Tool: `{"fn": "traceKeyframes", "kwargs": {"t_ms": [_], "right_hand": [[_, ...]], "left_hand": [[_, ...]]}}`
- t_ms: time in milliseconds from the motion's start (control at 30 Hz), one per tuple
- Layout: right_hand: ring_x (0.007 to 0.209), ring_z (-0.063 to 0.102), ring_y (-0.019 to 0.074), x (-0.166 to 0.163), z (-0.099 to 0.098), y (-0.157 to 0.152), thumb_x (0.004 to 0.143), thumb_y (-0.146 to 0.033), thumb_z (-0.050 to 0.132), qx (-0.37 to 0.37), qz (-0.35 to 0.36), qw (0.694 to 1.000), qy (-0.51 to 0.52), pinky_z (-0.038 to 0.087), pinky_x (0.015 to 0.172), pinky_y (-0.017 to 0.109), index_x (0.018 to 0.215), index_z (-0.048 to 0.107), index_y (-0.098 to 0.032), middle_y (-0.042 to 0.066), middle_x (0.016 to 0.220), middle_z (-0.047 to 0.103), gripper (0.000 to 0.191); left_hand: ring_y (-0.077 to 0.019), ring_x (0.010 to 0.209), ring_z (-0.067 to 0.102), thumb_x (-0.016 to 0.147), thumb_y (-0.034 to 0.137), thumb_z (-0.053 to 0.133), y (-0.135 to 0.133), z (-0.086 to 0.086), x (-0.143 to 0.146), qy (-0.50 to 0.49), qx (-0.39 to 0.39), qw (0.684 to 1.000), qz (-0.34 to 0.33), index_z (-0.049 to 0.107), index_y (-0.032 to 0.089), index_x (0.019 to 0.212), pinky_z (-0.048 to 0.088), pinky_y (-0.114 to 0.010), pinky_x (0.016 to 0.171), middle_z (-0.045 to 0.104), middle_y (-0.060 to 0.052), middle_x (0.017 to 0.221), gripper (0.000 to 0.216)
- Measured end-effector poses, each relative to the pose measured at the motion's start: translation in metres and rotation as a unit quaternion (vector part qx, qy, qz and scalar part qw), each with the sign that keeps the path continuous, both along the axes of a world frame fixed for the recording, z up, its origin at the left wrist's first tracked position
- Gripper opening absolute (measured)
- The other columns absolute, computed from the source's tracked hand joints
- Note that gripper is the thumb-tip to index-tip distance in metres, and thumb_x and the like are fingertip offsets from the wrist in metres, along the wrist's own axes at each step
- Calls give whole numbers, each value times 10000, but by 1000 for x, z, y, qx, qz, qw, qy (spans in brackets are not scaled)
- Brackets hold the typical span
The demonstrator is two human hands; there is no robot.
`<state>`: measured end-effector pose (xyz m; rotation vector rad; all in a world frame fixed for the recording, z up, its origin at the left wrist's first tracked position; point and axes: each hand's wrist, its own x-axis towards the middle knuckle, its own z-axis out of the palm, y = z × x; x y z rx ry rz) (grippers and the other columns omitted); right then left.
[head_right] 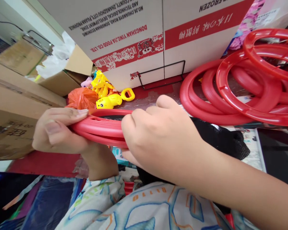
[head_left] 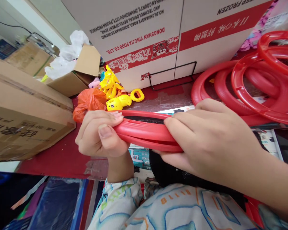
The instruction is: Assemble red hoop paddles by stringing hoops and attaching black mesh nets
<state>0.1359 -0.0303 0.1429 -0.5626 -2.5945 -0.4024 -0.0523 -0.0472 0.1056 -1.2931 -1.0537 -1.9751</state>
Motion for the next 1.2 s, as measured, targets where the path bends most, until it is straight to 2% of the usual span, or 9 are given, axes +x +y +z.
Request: {"fn": "traceKeyframes", "kwargs": {"t_ms": [133,367,567,667,733,800,867,1033,1200], "right_hand": [[503,483,176,-6,6,3,909,-392,491,9,36,999,-4,392,642,364,743,562,-185,19,597,566,274],[486,441,155,-9,3,10,869,-200,418,86,68,994,-9,474,691,380,654,572,-192,23,544,512,264],[508,438,159,-2,4,6,939,-352,439,83,78,993,-28,467,690,401,655,595,-195,26,548,515,360],[554,509,180,1,4,7,916,-387,482,51,52,997,-37,470,868,428,743,624,-187,18,586,565,300],[572,529,178,2,4,6,921,-491,494,-1,34,999,-38,448,912,424,784,614,-179,14,621,600,361],[566,531,179,1,4,5,907,-669,463,-55,27,997,-47,451,841,420,779,600,-176,22,642,623,527],[565,551,196,0,5,2,887,-734,446,-80,25,995,-55,447,746,405,794,609,-165,40,652,639,599],[549,584,221,-6,9,-2,871,-531,632,-47,45,997,-48,340,531,323,688,592,-164,55,588,607,412],[509,571,222,-12,9,-1,914,-511,581,-46,67,996,-48,315,502,326,648,581,-173,45,533,574,430]], "left_hand": [[-106,482,541,775,225,506,-1,-2,-1,18,-2,1000,-11,622,136,528,449,-284,578,571,-12,492,287],[-143,516,616,848,343,471,5,-4,3,28,32,999,11,671,141,555,462,-296,586,624,-44,506,408],[-159,539,616,853,390,450,-2,-2,3,67,-7,998,18,684,133,586,455,-301,585,635,-61,524,438],[-167,566,613,865,435,478,-7,-2,3,95,-63,993,17,675,147,615,465,-311,595,640,-47,552,429],[-158,540,580,856,432,498,-8,-3,4,68,-59,996,13,654,172,597,458,-311,569,608,-28,535,398],[-144,507,541,836,393,518,-6,-3,6,27,-39,999,3,624,186,565,451,-307,550,568,-15,513,357],[-128,487,520,813,360,547,-6,-4,6,17,-29,999,-9,600,181,543,460,-306,563,544,-8,499,329],[-127,523,514,806,346,572,-10,-5,8,18,-49,998,-35,590,173,555,469,-294,574,515,-8,496,305],[-102,480,520,788,271,528,-6,-4,9,32,6,999,-19,580,150,516,461,-284,584,536,1,479,302]]}}
